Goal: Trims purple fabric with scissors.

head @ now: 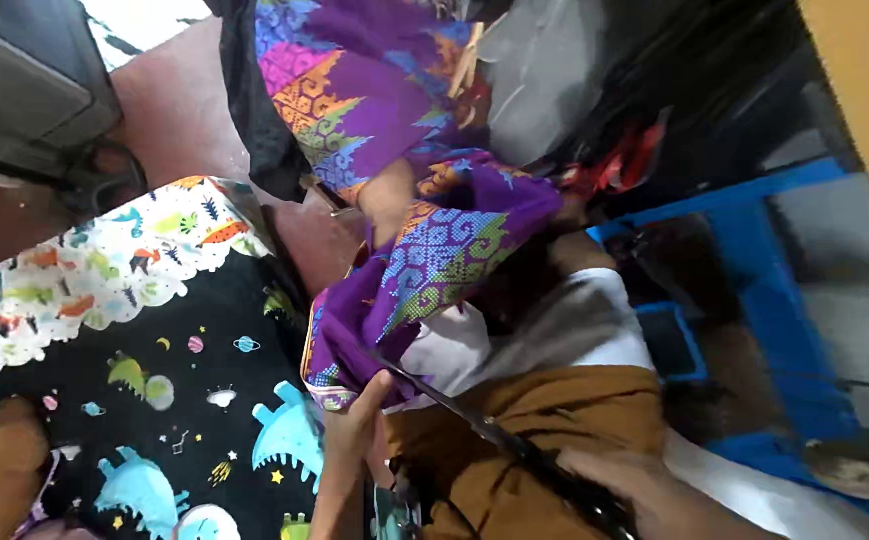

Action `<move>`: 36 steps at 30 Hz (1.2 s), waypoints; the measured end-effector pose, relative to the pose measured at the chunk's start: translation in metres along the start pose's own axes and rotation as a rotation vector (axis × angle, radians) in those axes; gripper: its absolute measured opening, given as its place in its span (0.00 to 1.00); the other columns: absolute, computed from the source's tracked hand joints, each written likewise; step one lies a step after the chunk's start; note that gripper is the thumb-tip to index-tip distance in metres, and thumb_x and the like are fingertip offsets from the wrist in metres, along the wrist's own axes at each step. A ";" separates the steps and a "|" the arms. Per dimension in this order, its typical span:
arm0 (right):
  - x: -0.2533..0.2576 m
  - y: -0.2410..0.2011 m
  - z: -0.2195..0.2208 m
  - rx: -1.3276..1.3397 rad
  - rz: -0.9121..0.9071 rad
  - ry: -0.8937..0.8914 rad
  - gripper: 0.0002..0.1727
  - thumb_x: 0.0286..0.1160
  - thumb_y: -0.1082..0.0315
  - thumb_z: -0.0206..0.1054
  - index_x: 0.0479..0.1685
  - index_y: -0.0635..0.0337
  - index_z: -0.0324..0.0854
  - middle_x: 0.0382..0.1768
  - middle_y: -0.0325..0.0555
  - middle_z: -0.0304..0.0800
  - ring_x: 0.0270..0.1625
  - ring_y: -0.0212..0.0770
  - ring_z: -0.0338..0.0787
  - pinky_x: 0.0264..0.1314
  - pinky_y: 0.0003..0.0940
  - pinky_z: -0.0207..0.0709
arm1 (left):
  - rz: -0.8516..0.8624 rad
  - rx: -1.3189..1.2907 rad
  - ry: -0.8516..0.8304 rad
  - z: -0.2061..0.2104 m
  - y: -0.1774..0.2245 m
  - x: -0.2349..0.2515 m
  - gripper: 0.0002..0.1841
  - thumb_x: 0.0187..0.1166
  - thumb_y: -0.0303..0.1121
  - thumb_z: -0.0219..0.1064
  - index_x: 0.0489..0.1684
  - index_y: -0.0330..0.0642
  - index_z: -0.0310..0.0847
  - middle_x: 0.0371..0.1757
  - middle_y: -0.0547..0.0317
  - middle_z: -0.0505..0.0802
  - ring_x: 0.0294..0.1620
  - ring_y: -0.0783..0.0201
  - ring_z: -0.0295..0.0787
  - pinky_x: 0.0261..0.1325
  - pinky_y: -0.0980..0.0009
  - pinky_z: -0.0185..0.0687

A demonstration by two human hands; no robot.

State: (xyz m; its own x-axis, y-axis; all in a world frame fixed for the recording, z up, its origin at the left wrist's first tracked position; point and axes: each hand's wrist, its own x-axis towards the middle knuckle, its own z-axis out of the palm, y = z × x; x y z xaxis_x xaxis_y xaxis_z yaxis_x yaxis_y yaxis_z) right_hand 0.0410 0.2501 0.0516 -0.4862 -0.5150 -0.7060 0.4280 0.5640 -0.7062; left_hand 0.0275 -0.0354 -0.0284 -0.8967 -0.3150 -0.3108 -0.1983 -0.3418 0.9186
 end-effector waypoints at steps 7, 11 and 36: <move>-0.010 0.021 0.008 0.085 0.067 0.069 0.38 0.51 0.45 0.84 0.44 0.76 0.84 0.33 0.59 0.88 0.33 0.46 0.85 0.38 0.41 0.78 | -0.036 -0.065 0.012 -0.004 -0.004 0.000 0.29 0.60 0.48 0.86 0.57 0.47 0.80 0.44 0.66 0.97 0.45 0.70 0.95 0.51 0.67 0.94; -0.005 0.016 -0.010 0.086 0.083 0.167 0.46 0.57 0.39 0.80 0.58 0.77 0.77 0.43 0.62 0.85 0.41 0.50 0.85 0.50 0.46 0.80 | -0.205 -0.531 -0.008 -0.021 0.000 0.023 0.41 0.61 0.79 0.62 0.57 0.52 0.88 0.51 0.58 0.96 0.55 0.60 0.94 0.57 0.54 0.91; 0.110 -0.252 -0.184 0.357 -0.987 0.688 0.07 0.78 0.77 0.66 0.30 0.64 0.80 0.21 0.37 0.84 0.24 0.27 0.86 0.34 0.21 0.85 | 0.954 -0.057 0.112 0.039 0.192 0.057 0.16 0.95 0.39 0.42 0.64 0.41 0.71 0.53 0.67 0.89 0.60 0.74 0.86 0.67 0.72 0.81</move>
State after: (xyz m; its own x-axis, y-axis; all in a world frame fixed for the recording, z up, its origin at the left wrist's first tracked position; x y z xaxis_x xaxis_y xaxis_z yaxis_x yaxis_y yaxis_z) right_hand -0.2605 0.1706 0.1621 -0.9666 -0.1134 0.2298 -0.2146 -0.1313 -0.9678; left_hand -0.0774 -0.0843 0.1393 -0.6271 -0.5644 0.5368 0.6173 0.0602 0.7844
